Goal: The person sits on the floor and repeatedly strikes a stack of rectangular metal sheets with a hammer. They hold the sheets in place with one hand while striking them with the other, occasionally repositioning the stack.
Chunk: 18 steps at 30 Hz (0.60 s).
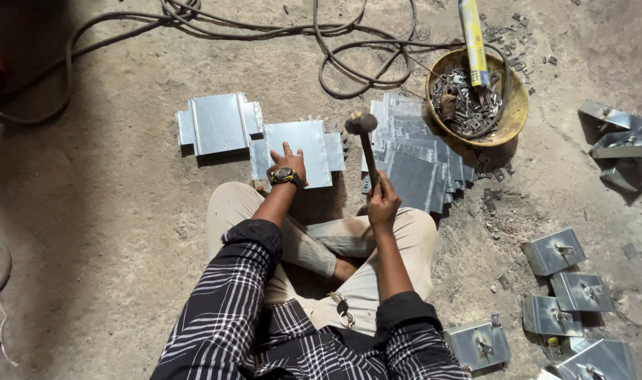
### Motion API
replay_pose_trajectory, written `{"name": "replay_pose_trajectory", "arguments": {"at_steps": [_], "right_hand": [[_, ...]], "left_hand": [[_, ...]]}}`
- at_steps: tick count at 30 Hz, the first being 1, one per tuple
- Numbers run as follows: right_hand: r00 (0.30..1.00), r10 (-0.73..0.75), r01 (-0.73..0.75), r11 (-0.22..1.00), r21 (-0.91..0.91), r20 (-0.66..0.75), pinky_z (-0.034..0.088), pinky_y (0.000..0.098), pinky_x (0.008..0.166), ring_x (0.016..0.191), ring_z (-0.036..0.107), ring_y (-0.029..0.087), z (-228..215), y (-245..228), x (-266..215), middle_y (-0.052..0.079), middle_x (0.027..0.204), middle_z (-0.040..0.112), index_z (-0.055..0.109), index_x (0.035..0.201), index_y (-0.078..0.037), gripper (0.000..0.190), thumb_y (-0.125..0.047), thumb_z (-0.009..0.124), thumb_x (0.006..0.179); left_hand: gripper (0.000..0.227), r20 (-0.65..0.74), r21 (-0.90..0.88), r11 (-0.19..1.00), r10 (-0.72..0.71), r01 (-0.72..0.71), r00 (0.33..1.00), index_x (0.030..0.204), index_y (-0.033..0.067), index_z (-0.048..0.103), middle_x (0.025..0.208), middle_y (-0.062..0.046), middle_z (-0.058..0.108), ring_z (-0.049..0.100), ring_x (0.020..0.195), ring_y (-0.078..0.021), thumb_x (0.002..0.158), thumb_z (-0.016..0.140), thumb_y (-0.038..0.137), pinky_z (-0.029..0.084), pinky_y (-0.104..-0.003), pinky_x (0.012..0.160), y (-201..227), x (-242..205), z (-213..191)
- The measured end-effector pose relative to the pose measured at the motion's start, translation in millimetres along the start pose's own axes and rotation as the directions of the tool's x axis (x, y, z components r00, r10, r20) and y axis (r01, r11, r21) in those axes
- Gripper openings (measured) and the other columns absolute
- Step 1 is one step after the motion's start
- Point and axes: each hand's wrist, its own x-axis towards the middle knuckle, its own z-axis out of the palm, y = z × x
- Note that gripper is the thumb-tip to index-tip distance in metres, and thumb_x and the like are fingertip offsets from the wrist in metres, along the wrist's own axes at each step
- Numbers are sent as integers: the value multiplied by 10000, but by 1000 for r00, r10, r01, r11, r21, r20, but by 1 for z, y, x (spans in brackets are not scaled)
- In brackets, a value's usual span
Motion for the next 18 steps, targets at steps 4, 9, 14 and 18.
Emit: {"name": "replay_pose_trajectory", "arguments": {"at_steps": [4, 9, 14, 18], "right_hand": [[993, -69, 96, 933, -346, 91, 518, 358, 641, 700, 651, 128, -1, -8, 0, 153, 832, 721, 757, 1270, -107, 338, -66, 652, 951], [1000, 20, -18, 979, -202, 9, 546, 405, 655, 687, 703, 269, 2, -4, 0, 205, 849, 743, 709, 1290, -111, 336, -115, 604, 971], [984, -176, 174, 951, -257, 17, 570, 404, 728, 837, 753, 299, 5, 9, -5, 214, 982, 752, 738, 1241, -105, 280, -125, 648, 977], [999, 52, -49, 946, -322, 1, 550, 402, 668, 716, 738, 261, 0, 12, 1, 202, 821, 745, 754, 1216, -131, 285, -155, 672, 944]], "left_hand": [[1136, 27, -13, 1000, -13, 14, 1000, 1610, 350, 265, 1734, -76, -30, 76, 1538, -526, 704, 951, 338, 494, -733, 962, 2, -3, -5], [1130, 10, -16, 1000, -3, 3, 1000, 1606, 349, 259, 1726, -86, -24, 62, 1528, -533, 710, 947, 370, 437, -763, 997, 1, 0, -4], [1157, -31, 22, 1000, 15, -14, 999, 1613, 339, 268, 1724, -103, 2, 88, 1518, -550, 687, 959, 395, 423, -760, 997, -4, 14, 9], [1100, -131, -17, 998, 52, -55, 990, 1587, 357, 292, 1721, -67, 45, 129, 1532, -464, 692, 923, 475, 454, -699, 1023, -21, 28, 31]]}}
